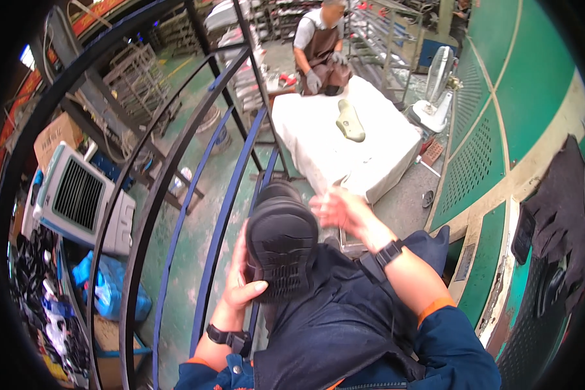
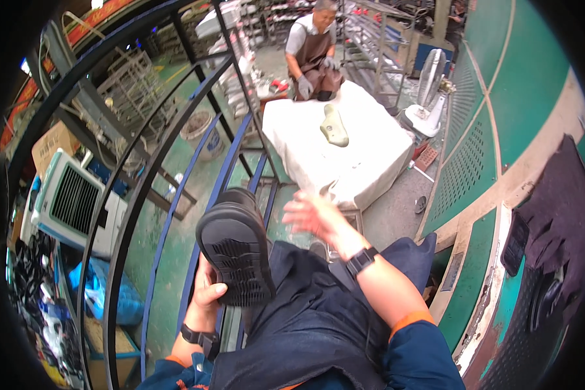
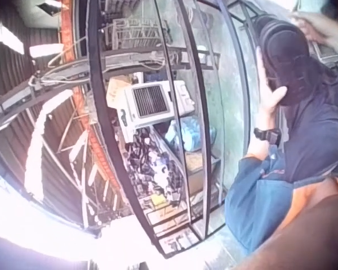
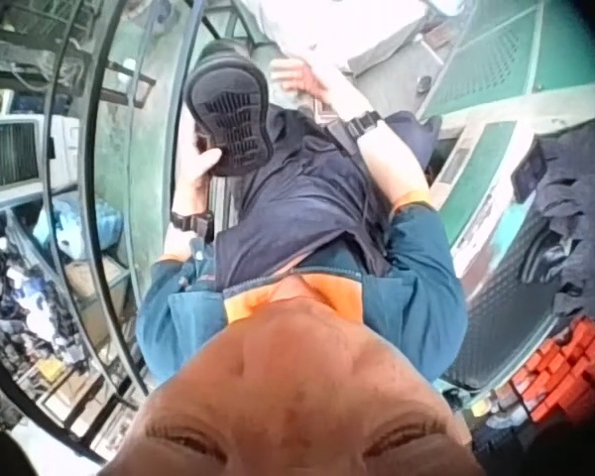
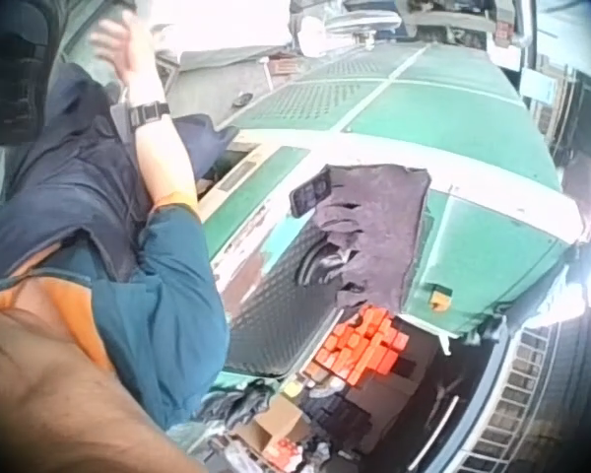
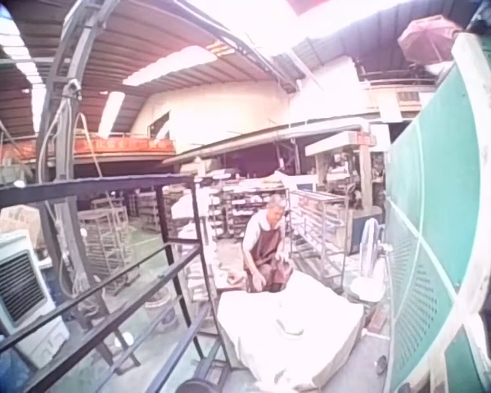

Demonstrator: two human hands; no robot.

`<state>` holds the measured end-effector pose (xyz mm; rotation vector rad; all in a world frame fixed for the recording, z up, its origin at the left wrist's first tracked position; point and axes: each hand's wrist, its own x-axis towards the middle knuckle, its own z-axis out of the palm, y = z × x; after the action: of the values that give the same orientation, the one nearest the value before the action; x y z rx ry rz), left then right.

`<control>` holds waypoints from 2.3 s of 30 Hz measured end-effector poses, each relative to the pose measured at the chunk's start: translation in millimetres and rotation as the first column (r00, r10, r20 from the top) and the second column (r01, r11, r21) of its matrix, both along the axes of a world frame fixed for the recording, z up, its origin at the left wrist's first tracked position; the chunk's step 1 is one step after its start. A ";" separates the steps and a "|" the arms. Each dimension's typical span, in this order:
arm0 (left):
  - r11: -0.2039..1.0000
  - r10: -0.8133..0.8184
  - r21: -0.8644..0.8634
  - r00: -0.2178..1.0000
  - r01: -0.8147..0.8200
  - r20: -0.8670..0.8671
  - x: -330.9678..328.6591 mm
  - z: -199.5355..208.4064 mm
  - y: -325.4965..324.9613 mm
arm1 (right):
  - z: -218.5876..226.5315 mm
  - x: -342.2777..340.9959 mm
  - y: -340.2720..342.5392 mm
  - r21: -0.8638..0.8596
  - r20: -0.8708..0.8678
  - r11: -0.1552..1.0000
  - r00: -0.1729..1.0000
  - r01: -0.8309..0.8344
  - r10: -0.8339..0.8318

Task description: Assembling shoe soles to shoe lasts and placing them on a conveyor.

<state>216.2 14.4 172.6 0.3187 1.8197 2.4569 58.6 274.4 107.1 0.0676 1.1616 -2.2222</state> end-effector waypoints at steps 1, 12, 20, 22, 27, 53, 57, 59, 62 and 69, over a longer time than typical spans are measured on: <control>0.976 0.056 -0.196 0.981 -0.093 -0.184 -0.9 2.0 -9.7 | 7.7 23.3 -11.2 -0.018 -0.004 0.976 0.976 -0.218 0.218; 0.757 0.103 -0.635 0.987 -0.156 -0.120 -16.0 10.3 -17.4 | 52.6 78.0 -72.7 0.195 -0.162 0.926 0.921 -0.322 0.354; 0.564 -0.201 -0.733 0.797 -0.380 -0.569 -15.8 38.8 -10.6 | 70.8 73.9 -55.0 0.240 -0.289 0.908 0.868 -0.343 0.404; 0.538 -0.336 -0.717 0.667 -0.443 -0.665 -21.4 62.6 -7.0 | 87.5 70.6 -50.6 0.157 -0.374 0.941 0.864 -0.300 0.337; 0.312 -0.395 -0.503 0.371 -0.806 -0.840 -107.1 104.7 -15.9 | 113.3 57.5 -27.3 0.070 -0.422 0.986 0.891 -0.153 0.169; 0.753 -0.168 -0.653 0.983 0.078 -0.077 -211.1 -47.3 -16.6 | 247.0 361.7 506.9 0.724 -0.576 -0.654 0.715 0.221 -0.396; 0.784 -0.185 -0.604 0.983 0.143 -0.008 -192.4 -35.9 12.0 | 162.0 369.6 567.0 0.727 -0.642 -0.654 0.546 0.210 -0.538; 0.791 -0.222 -0.584 0.975 0.183 0.004 -183.1 -25.8 30.4 | 143.1 355.4 569.3 0.739 -0.664 -0.611 0.466 0.285 -0.585; 0.820 -0.318 -0.494 0.948 0.288 0.026 -166.2 -25.8 66.6 | 147.8 347.1 552.7 0.759 -0.650 -0.566 0.440 0.323 -0.620; 0.704 -0.552 -0.490 0.830 0.515 0.080 -124.1 -54.2 123.1 | 153.8 387.6 496.3 0.808 -0.571 -0.473 0.269 0.353 -0.775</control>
<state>92.1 137.5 118.4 0.7749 1.9426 1.5460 446.3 770.6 260.9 2.3405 2.6220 -1.1878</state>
